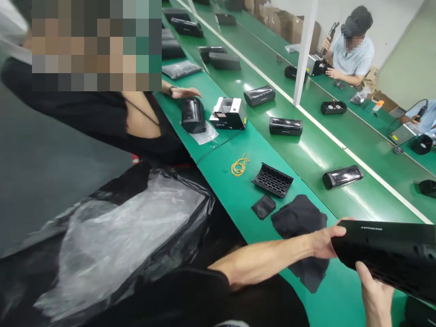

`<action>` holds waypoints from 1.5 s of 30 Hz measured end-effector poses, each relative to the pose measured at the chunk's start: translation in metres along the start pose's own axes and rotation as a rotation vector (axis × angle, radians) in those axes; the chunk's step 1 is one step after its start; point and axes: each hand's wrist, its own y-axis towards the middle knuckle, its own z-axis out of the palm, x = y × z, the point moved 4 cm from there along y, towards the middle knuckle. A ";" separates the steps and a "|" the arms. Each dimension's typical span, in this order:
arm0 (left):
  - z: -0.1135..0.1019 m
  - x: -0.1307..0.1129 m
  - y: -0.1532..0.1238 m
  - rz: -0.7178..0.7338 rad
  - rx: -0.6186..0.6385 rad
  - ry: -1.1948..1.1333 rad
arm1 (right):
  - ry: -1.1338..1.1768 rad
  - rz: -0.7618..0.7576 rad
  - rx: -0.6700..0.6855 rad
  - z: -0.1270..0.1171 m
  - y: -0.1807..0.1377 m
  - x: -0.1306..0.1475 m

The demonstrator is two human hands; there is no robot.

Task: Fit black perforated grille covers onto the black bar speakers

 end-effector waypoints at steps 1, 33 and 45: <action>-0.003 0.004 -0.004 -0.050 -0.027 0.078 | 0.016 0.039 -0.070 -0.002 -0.001 -0.002; -0.002 -0.070 -0.049 0.052 -0.104 0.657 | 0.255 0.235 -0.059 -0.028 -0.044 -0.008; -0.036 -0.046 -0.036 -0.112 -0.137 0.782 | 0.657 0.507 -0.118 0.022 -0.053 -0.067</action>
